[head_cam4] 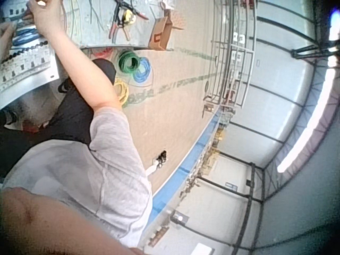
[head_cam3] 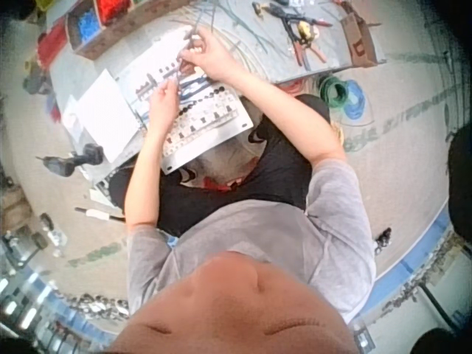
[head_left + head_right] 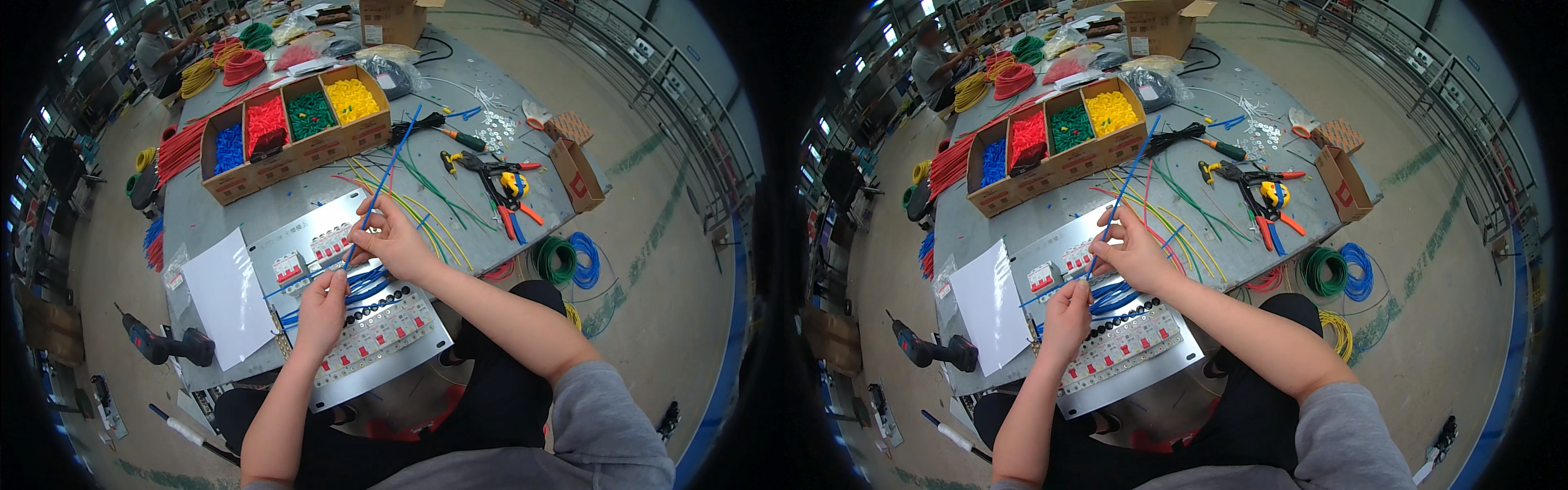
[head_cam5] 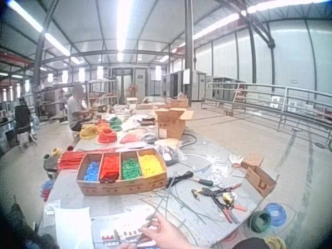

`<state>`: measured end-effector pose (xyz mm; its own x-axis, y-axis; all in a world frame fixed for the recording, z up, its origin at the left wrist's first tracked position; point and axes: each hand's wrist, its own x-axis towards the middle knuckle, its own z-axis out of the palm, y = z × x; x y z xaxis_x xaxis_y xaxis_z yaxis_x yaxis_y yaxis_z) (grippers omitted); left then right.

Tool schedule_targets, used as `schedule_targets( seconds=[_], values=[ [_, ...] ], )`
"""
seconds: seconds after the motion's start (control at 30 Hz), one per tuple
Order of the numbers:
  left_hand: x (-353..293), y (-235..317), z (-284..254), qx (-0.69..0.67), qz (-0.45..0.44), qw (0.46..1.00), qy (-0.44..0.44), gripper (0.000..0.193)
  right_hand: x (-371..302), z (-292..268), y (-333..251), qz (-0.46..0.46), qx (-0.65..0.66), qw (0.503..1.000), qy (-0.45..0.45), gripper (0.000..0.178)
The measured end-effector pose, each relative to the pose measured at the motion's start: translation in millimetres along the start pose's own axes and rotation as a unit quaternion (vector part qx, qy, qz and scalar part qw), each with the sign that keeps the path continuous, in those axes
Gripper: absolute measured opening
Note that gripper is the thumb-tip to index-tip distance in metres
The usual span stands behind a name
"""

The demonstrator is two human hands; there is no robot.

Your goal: The person sits at a workbench and handles blue insulated wires, stripping the ends and inserting them into terminals on a metal electrical panel. They repeatedly pick up wires, strip them, and connect them to the panel while other tools and materials are visible on the table.

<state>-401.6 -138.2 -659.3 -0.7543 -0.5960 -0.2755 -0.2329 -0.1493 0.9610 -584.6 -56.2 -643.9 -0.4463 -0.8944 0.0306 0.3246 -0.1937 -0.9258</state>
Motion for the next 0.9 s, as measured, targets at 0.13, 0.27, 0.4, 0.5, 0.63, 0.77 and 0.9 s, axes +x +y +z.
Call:
schedule_targets(
  seconds=[0.13,0.27,0.4,0.5,0.63,0.77,0.9],
  values=[
    [-4,-1,-2,0.051,0.037,0.998,0.004,0.037,-7,5,6,0.012,0.045,0.998,-0.029,0.045],
    [-5,-1,-1,0.049,0.039,0.998,0.017,0.037,-6,9,8,-0.017,0.03,0.999,-0.025,0.043],
    [-8,5,0,0.123,0.099,0.987,0.04,0.036,5,-5,-5,0.016,0.001,1.0,0.02,0.032],
    [-13,7,-1,0.168,0.125,0.977,0.05,0.037,16,-25,-22,0.01,0.029,0.999,0.045,0.028],
    [-16,6,-1,0.213,0.122,0.968,0.058,0.036,15,-34,-30,-0.014,0.03,0.998,0.051,0.03],
    [-18,7,1,0.238,0.146,0.957,0.078,0.034,13,-28,-30,-0.031,0.005,0.997,0.076,0.029],
    [-23,13,2,0.237,0.136,0.958,0.082,0.032,11,-26,-34,-0.038,0.008,0.996,0.077,0.025]
  ],
)
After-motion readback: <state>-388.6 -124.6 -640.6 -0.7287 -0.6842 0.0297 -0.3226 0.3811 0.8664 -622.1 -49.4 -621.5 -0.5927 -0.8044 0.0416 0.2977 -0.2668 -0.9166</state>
